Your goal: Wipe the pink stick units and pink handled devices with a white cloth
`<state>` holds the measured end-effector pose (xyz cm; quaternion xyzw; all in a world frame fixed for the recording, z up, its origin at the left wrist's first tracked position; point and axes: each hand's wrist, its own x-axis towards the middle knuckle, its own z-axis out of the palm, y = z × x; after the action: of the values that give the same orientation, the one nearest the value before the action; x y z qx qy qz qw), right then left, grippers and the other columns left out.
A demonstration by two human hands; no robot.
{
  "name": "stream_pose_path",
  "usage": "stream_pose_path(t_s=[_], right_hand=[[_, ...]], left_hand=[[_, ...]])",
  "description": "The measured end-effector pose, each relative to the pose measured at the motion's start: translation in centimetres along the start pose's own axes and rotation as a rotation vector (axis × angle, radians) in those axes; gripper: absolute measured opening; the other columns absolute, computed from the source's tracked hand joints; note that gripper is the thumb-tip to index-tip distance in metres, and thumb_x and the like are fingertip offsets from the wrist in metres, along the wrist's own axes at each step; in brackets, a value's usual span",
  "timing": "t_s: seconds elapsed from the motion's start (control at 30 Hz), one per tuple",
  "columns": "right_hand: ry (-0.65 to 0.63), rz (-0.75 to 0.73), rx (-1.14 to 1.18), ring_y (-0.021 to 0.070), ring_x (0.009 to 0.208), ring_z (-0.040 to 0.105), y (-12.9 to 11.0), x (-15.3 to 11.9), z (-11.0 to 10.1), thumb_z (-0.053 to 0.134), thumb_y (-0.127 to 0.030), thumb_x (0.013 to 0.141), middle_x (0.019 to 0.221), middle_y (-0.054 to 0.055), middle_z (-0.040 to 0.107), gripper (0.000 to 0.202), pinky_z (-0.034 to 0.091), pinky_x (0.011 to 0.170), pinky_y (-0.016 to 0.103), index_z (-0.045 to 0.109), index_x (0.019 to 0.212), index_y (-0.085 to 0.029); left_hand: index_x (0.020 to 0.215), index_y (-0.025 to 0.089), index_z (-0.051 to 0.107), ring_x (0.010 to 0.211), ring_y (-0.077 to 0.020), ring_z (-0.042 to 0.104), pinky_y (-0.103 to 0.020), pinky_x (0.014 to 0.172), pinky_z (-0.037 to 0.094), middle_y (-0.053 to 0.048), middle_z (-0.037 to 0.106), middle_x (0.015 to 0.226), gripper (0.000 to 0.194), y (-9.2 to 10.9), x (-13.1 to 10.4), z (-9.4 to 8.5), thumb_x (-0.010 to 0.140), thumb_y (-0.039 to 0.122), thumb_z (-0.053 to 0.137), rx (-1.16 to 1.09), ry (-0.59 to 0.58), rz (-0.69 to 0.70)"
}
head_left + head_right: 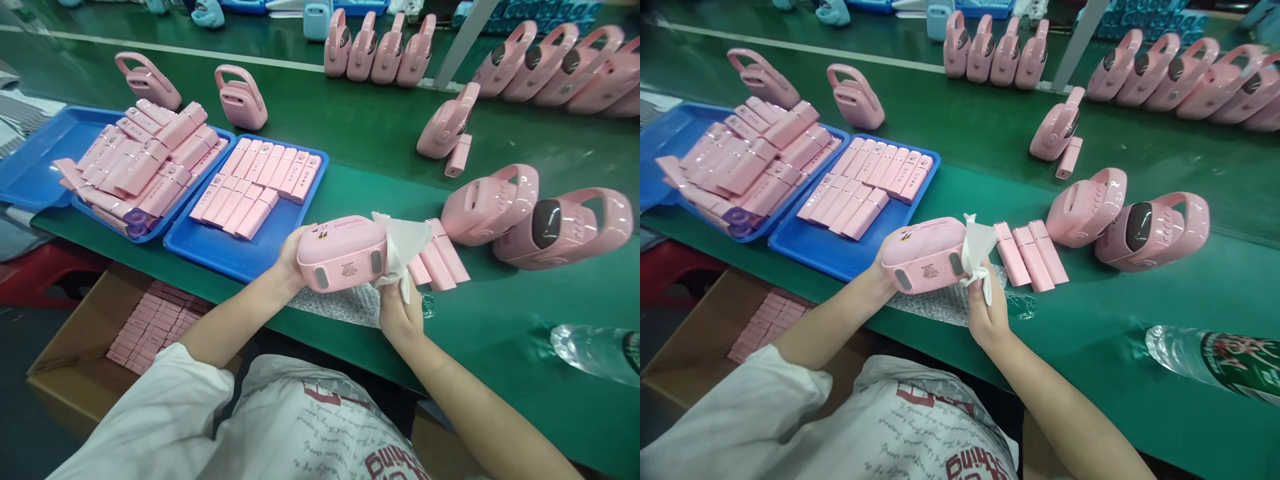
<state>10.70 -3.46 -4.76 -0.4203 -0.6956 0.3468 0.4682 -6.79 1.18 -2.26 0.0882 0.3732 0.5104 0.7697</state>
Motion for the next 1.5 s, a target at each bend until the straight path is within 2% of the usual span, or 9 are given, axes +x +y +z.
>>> stream_pose_path(t_s=[0.1, 0.23, 0.43, 0.63, 0.83, 0.93, 1.23, 1.4, 1.5], right_hand=[[0.019, 0.239, 0.244, 0.0295, 0.114, 0.059, 0.7, -0.2, 0.3, 0.035, -0.05, 0.097, 0.122, 0.011, 0.063, 0.051, 0.053, 0.093, 0.045, 0.048, 0.137, -0.022], [-0.047, 0.54, 0.508, 0.0288, 0.114, 0.059, 0.9, 0.1, 0.9, 0.044, -0.055, 0.091, 0.122, 0.008, 0.064, 0.054, 0.057, 0.086, 0.041, 0.052, 0.134, -0.022], [-0.063, 0.673, 0.765, 0.0303, 0.109, 0.062, -0.1, 1.3, 0.5, 0.051, -0.072, 0.079, 0.114, 0.008, 0.068, 0.069, 0.059, 0.078, 0.039, 0.059, 0.125, -0.02], [-0.041, 0.641, 0.573, 0.0287, 0.111, 0.061, -0.1, 1.7, -0.6, 0.051, -0.065, 0.084, 0.115, 0.007, 0.069, 0.058, 0.053, 0.088, 0.038, 0.064, 0.118, -0.02], [-0.01, 0.537, 0.437, 0.0278, 0.108, 0.062, 1.4, 1.6, -0.8, 0.049, -0.061, 0.087, 0.114, 0.007, 0.068, 0.053, 0.05, 0.096, 0.044, 0.064, 0.117, -0.02], [-0.036, 0.522, 0.393, 0.0274, 0.112, 0.06, 1.4, 1.8, -0.7, 0.047, -0.059, 0.09, 0.117, 0.007, 0.067, 0.053, 0.045, 0.102, 0.045, 0.063, 0.12, -0.019], [-0.03, 0.391, 0.191, 0.0295, 0.12, 0.056, 0.3, 1.4, -0.1, 0.038, -0.064, 0.09, 0.119, 0.01, 0.066, 0.065, 0.044, 0.103, 0.043, 0.06, 0.126, -0.015], [-0.081, 0.403, 0.16, 0.0313, 0.104, 0.063, 0.5, 1.8, -0.8, 0.042, -0.063, 0.089, 0.104, 0.011, 0.069, 0.06, 0.049, 0.094, 0.045, 0.065, 0.115, -0.014], [0.008, 0.337, 0.122, 0.0306, 0.098, 0.063, 0.9, 2.3, -1.4, 0.047, -0.061, 0.087, 0.099, 0.01, 0.07, 0.054, 0.049, 0.09, 0.046, 0.067, 0.109, -0.016]], left_hand=[[0.108, 0.006, 0.062, 0.079, -0.0228, 0.068, -0.039, 0.09, 0.049, -0.009, 0.072, 0.084, 0.036, 0.2, -0.3, 0.4, 0.086, 0.026, 0.041, -0.015, 0.066, -0.034], [0.117, 0.005, 0.058, 0.085, -0.0249, 0.068, -0.041, 0.088, 0.051, -0.012, 0.072, 0.096, 0.044, 0.3, -0.6, 0.8, 0.088, 0.031, 0.039, 0.012, 0.042, -0.108], [0.113, 0.011, 0.058, 0.088, -0.0207, 0.07, -0.035, 0.084, 0.054, -0.008, 0.073, 0.096, 0.034, 0.5, -0.9, 0.7, 0.085, 0.028, 0.049, 0.074, -0.046, 0.046], [0.116, 0.018, 0.055, 0.09, -0.0219, 0.071, -0.037, 0.083, 0.056, -0.005, 0.075, 0.082, 0.032, -0.3, -3.0, -0.1, 0.088, 0.033, 0.056, 0.544, -0.245, 0.665], [0.132, 0.021, 0.05, 0.104, -0.0204, 0.067, -0.028, 0.085, 0.057, -0.007, 0.071, 0.111, 0.049, -0.9, -3.4, -1.2, 0.084, 0.015, 0.056, 1.207, -0.418, 1.471], [0.137, 0.017, 0.044, 0.121, -0.0238, 0.057, -0.031, 0.09, 0.057, -0.01, 0.067, 0.118, 0.058, -0.9, -2.7, -1.2, 0.081, 0.01, 0.056, 1.398, -0.496, 1.638], [0.132, 0.016, 0.048, 0.118, -0.0242, 0.06, -0.033, 0.088, 0.058, -0.01, 0.067, 0.118, 0.053, -2.1, -2.3, -1.5, 0.08, 0.011, 0.055, 1.461, -0.353, 1.643], [0.126, 0.025, 0.055, 0.121, -0.027, 0.057, -0.04, 0.101, 0.05, -0.006, 0.063, 0.127, 0.048, -1.6, -2.9, -1.8, 0.079, 0.017, 0.061, 1.47, -0.294, 1.168], [0.133, 0.024, 0.051, 0.118, -0.0271, 0.059, -0.037, 0.102, 0.049, -0.008, 0.06, 0.132, 0.064, -0.5, -3.0, -1.8, 0.072, 0.022, 0.072, 1.412, -0.34, 1.045]])
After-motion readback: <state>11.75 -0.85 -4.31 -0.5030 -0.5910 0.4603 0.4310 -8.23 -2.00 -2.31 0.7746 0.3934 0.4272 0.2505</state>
